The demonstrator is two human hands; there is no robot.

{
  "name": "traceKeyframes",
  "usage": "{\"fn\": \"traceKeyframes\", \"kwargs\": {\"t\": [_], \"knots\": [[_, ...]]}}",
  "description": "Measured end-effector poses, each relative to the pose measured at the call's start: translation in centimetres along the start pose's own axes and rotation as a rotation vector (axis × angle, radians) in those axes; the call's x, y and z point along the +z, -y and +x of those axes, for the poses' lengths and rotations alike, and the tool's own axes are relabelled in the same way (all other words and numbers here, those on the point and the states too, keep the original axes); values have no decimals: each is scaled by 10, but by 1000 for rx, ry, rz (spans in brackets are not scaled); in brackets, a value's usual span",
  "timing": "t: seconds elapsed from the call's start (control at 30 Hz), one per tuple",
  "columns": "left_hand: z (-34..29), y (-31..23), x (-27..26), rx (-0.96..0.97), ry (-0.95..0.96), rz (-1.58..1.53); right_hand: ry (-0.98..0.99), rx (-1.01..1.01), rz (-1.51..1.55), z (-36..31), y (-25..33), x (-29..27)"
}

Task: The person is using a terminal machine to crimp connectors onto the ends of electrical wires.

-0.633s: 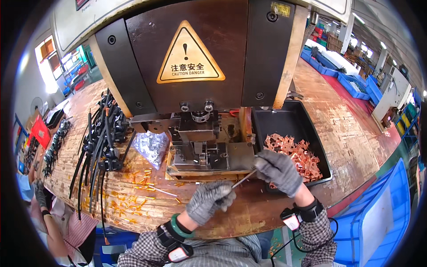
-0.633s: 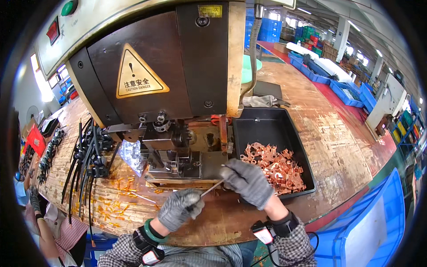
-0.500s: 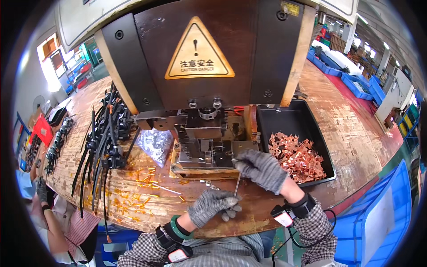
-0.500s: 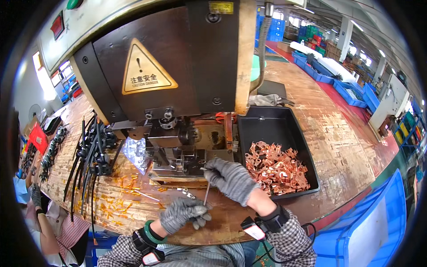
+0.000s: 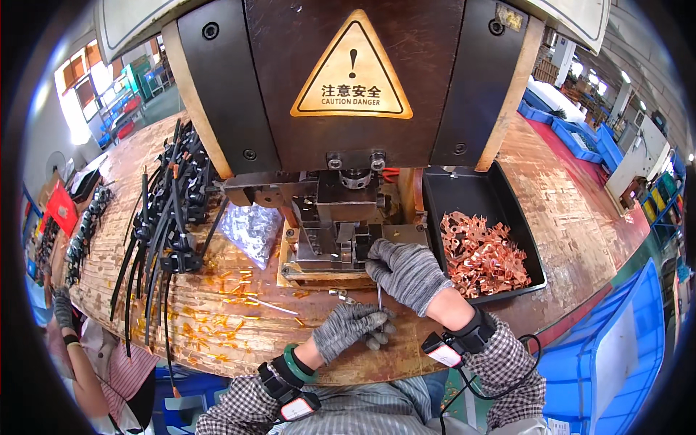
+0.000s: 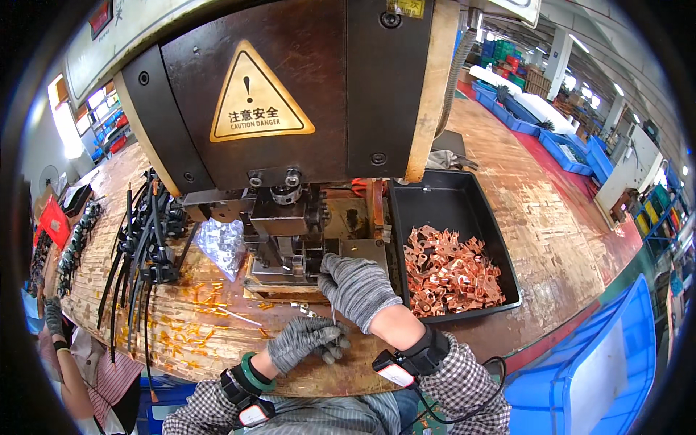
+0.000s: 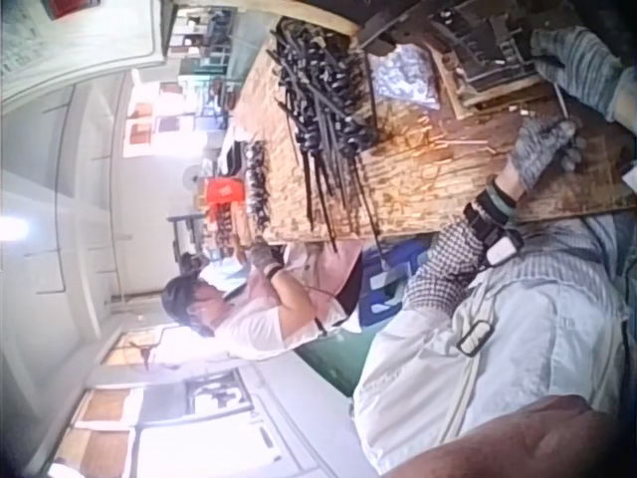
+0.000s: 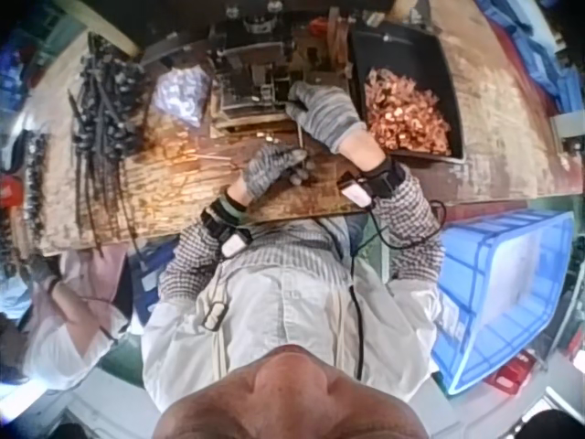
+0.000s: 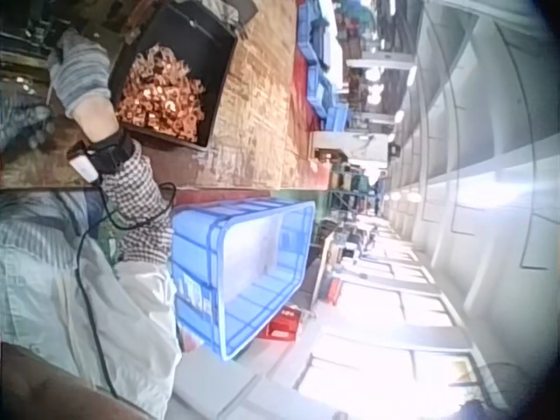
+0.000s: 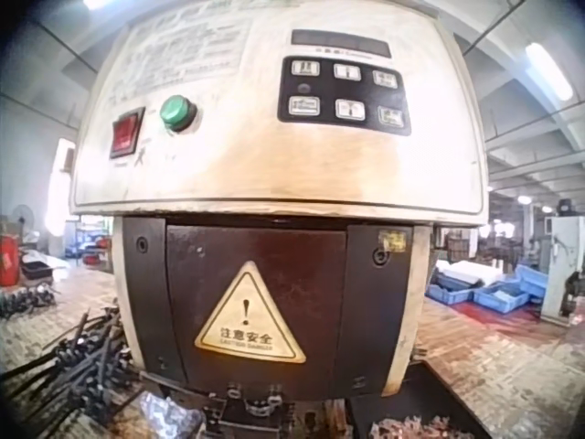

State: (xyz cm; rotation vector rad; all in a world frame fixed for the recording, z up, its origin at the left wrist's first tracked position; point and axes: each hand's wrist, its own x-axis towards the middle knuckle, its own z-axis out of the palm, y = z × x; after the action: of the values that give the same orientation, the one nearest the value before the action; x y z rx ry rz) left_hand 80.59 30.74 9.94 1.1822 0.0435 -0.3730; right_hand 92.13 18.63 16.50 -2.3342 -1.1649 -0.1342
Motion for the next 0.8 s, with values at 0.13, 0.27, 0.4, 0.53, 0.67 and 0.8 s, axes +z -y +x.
{"fn": "traceKeyframes", "kwargs": {"t": [0.13,0.27,0.4,0.53,0.67,0.8], "knots": [[-1,-4,-6,-12,23,44,3,-30,50,5,-3,-1],[-1,-7,-9,-35,28,42,30,-63,29,9,0,-5],[1,-2,-10,-17,6,65,27,-87,42,7,-2,-7],[4,-1,-7,-9,38,58,55,-28,80,4,-2,-7],[2,2,-11,-25,11,56,33,-52,42,5,2,-5],[4,-5,-9,-23,34,106,45,-99,25,8,-5,-6]]}}
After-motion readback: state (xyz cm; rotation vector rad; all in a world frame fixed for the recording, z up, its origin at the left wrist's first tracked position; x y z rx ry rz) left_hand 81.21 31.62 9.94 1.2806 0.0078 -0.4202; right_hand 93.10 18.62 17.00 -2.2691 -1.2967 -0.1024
